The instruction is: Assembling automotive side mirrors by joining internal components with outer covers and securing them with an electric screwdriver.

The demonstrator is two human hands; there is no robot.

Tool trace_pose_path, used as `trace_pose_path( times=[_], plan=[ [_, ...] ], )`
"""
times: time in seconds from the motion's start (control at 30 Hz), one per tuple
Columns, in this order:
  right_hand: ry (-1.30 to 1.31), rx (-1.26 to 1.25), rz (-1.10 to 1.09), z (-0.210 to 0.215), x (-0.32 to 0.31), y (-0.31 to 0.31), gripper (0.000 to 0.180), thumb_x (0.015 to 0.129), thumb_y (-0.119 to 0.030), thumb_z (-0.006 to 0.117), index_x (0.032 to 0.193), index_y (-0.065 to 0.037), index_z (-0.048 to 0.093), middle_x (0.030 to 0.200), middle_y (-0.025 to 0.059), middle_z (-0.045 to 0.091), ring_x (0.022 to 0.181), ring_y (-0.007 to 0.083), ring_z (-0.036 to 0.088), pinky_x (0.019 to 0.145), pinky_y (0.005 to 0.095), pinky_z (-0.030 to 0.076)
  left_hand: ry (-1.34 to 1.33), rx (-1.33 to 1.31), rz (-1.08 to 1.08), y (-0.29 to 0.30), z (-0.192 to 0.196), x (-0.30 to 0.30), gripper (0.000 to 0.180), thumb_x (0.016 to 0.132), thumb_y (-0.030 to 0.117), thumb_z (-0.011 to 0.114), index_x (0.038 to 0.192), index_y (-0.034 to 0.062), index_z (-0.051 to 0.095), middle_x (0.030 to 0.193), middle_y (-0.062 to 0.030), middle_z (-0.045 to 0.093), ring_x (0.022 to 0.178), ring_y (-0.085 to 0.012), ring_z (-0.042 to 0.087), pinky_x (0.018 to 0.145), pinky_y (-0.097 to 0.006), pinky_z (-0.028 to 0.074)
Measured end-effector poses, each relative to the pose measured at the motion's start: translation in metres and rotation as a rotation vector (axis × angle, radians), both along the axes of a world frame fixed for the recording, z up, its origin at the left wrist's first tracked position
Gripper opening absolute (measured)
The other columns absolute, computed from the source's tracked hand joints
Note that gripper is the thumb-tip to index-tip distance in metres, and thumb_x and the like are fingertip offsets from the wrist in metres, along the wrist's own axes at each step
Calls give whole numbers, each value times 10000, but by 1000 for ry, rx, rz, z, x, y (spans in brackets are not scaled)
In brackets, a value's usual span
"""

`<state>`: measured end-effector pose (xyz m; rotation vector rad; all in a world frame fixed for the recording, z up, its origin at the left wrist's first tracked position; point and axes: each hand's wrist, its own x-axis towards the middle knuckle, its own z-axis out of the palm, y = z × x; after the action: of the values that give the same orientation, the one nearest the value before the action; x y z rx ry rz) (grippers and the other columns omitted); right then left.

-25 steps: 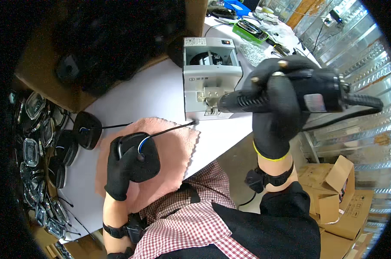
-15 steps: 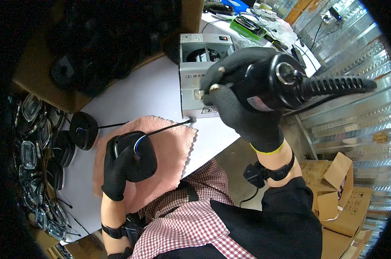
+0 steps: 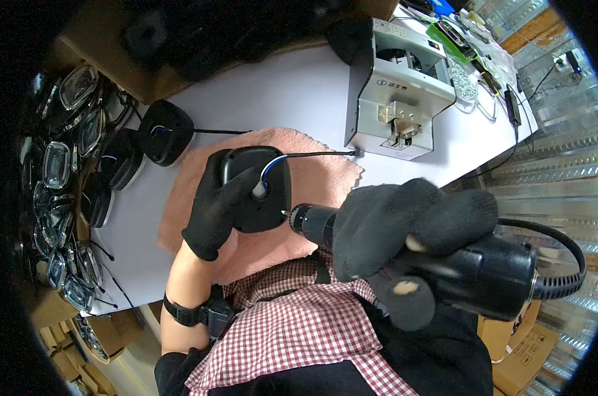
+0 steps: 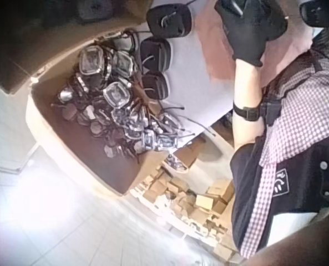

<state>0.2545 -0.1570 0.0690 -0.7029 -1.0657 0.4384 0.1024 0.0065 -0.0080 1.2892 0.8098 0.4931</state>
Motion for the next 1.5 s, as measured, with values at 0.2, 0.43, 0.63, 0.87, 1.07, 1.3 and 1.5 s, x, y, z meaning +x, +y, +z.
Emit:
trace_pose_path(
  times=[0.2, 0.43, 0.63, 0.87, 1.07, 1.3, 1.5],
  plan=[
    [-46, -57, 91, -10, 1, -9, 329, 889, -269, 676, 1059, -147, 422, 689, -6, 569, 437, 101, 505, 410, 253, 409, -16, -9, -28, 1, 0, 1, 559, 825, 297, 725, 1188, -33, 458, 1056, -131, 618, 897, -162, 645, 748, -284, 546],
    [-111, -15, 216, -29, 5, -5, 330, 891, -201, 669, 996, -144, 362, 624, 40, 578, 345, 104, 498, 305, 238, 394, 52, 28, 4, 2, 0, -4, 581, 812, 300, 718, 1194, -51, 456, 1055, -151, 617, 919, -184, 644, 771, -305, 539],
    [-119, 45, 121, -23, -5, 7, 309, 908, -181, 650, 1021, -118, 369, 587, 71, 574, 363, 133, 541, 309, 256, 419, 77, 96, -12, 3, -4, -4, 613, 805, 366, 712, 1185, -47, 468, 1042, -164, 615, 912, -210, 649, 783, -327, 532],
    [-265, 107, 283, -18, -11, 17, 268, 928, -271, 622, 925, -72, 443, 632, 120, 593, 413, 192, 573, 331, 280, 437, 96, 135, -16, 0, -1, -3, 620, 813, 387, 702, 1191, -49, 476, 1071, -171, 605, 966, -226, 638, 820, -330, 521],
    [-197, -124, 290, -17, -13, 3, 203, 798, -118, 735, 837, -46, 549, 733, 103, 626, 573, 230, 616, 508, 358, 500, 54, 329, -49, 0, -14, -1, 578, 825, 363, 694, 1179, -41, 481, 1067, -151, 617, 954, -220, 643, 811, -335, 518],
    [-358, -160, 397, -31, 0, -16, 268, 792, -198, 710, 1010, -43, 695, 921, 103, 693, 859, 328, 665, 818, 422, 512, -49, 1, 35, -5, -5, -1, 500, 847, 238, 689, 1223, -13, 475, 1100, -101, 610, 963, -172, 619, 804, -298, 518],
    [181, 146, -37, 20, 40, -31, 165, 930, -186, 620, 1050, -85, 568, 914, 127, 634, 783, 211, 631, 648, 322, 504, 5, 56, -37, -6, -3, -10, 476, 849, 220, 687, 1219, 1, 483, 1112, -101, 612, 979, -154, 612, 834, -296, 519]
  ],
)
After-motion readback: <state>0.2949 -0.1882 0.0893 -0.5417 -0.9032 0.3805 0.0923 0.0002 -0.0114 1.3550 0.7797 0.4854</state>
